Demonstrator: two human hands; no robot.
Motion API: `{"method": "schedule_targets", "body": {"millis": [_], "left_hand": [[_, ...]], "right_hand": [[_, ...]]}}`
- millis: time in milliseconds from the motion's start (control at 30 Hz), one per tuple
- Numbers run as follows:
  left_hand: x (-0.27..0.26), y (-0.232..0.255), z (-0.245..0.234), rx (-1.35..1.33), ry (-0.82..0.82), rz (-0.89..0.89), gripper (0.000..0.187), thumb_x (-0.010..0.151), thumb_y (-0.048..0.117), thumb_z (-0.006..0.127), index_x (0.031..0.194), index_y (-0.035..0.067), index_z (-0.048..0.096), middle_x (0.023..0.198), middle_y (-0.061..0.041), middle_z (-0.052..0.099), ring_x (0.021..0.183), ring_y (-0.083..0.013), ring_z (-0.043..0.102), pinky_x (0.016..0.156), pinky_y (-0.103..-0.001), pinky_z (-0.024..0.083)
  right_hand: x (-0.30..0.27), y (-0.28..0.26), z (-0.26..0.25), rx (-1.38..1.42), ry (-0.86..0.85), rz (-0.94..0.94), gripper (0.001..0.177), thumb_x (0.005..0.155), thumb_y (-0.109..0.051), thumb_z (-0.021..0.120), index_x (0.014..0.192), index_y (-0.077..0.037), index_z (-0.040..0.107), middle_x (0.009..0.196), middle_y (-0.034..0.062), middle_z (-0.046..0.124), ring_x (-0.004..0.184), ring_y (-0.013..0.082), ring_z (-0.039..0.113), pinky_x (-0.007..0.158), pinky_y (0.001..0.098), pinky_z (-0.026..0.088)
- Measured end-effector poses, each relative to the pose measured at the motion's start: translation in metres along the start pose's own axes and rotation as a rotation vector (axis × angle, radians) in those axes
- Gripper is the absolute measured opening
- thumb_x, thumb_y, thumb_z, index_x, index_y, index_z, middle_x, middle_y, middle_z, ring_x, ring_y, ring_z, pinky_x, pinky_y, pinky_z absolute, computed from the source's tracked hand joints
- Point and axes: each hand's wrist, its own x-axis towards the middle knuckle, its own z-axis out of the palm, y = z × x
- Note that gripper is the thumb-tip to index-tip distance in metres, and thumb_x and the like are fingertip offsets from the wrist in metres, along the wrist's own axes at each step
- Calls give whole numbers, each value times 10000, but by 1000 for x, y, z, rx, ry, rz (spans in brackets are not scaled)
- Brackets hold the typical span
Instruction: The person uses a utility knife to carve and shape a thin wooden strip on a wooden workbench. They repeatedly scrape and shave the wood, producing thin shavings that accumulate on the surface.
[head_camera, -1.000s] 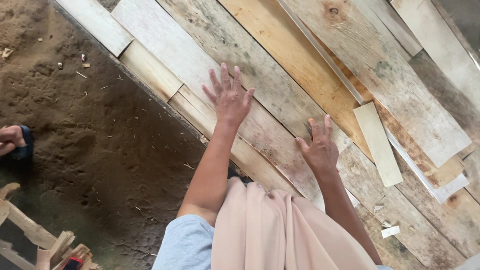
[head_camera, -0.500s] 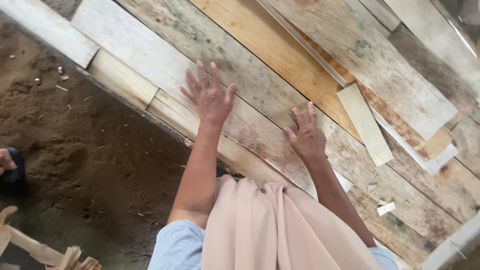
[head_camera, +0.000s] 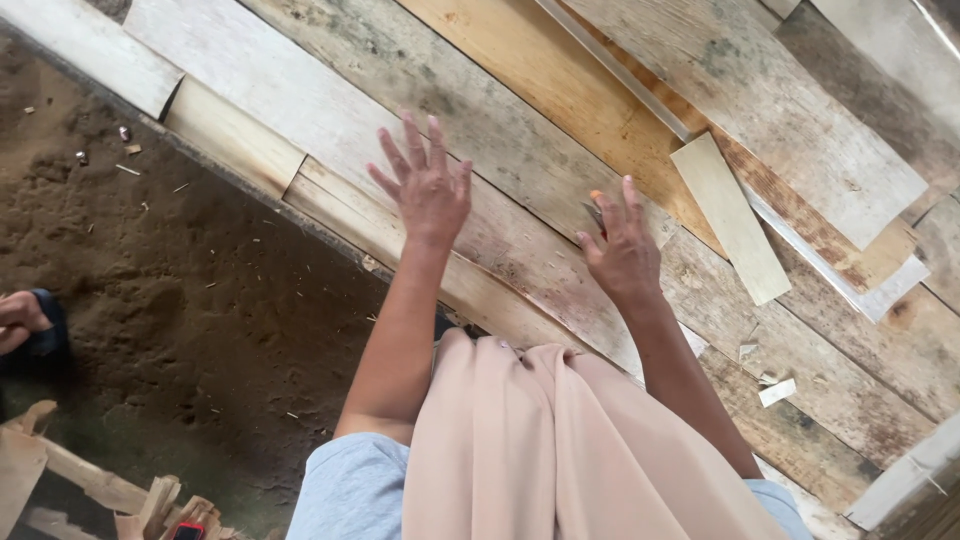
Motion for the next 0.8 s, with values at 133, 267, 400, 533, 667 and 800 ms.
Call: {"method": "schedule_targets", "body": {"millis": [133, 267, 400, 533, 667, 800], "left_hand": [[-38, 17, 11, 28, 53, 66, 707, 1034, 485, 586, 1633, 208, 333, 1716, -115, 126, 1546, -462, 16, 1159, -762, 59], [-80, 31, 21, 20, -22, 87, 613, 1013, 386, 547, 1579, 213, 384, 1680, -115, 216, 1552, -405, 102, 1186, -716, 134], [-111, 29, 47, -4, 253, 235, 383, 926, 261, 579, 1295, 180, 642, 1333, -99, 461, 1299, -339, 414, 1022, -496, 400], [-129, 33, 67, -36, 442, 339, 180, 826, 280, 607, 959, 162, 630, 1088, -42, 519, 1042, -284, 527, 762, -415, 448], [-149, 45, 69, 9, 411, 329, 130, 832, 249, 625, 950, 196, 613, 1053, -15, 508, 1014, -250, 504, 782, -388, 407], [-164, 52, 87, 11, 388, 346, 249, 800, 289, 707, 1018, 193, 634, 1100, -19, 519, 1061, -254, 501, 840, -397, 386]], "right_hand": [[-9, 43, 29, 2, 107, -4, 503, 864, -276, 771, 1329, -236, 583, 1296, 7, 487, 866, 255, 723, 715, 455, 621], [-23, 51, 26, 84, -55, 111, 357, 933, -226, 592, 1256, -153, 459, 1112, 78, 462, 857, 344, 686, 664, 520, 567], [-45, 51, 19, 131, -149, 141, 298, 973, -261, 456, 1230, -122, 401, 1166, 193, 483, 1046, 515, 616, 777, 654, 527], [-61, 83, 31, -109, -159, -66, 246, 943, -121, 468, 1169, -24, 476, 1091, 200, 491, 999, 465, 609, 787, 558, 575], [-78, 94, 18, -5, -205, 32, 322, 1003, -253, 454, 1262, -68, 507, 1095, 221, 561, 1014, 500, 639, 823, 613, 538], [-101, 106, 8, -25, -287, 75, 445, 1063, -365, 454, 1405, -87, 516, 1180, 249, 634, 1135, 482, 633, 946, 597, 507]]}}
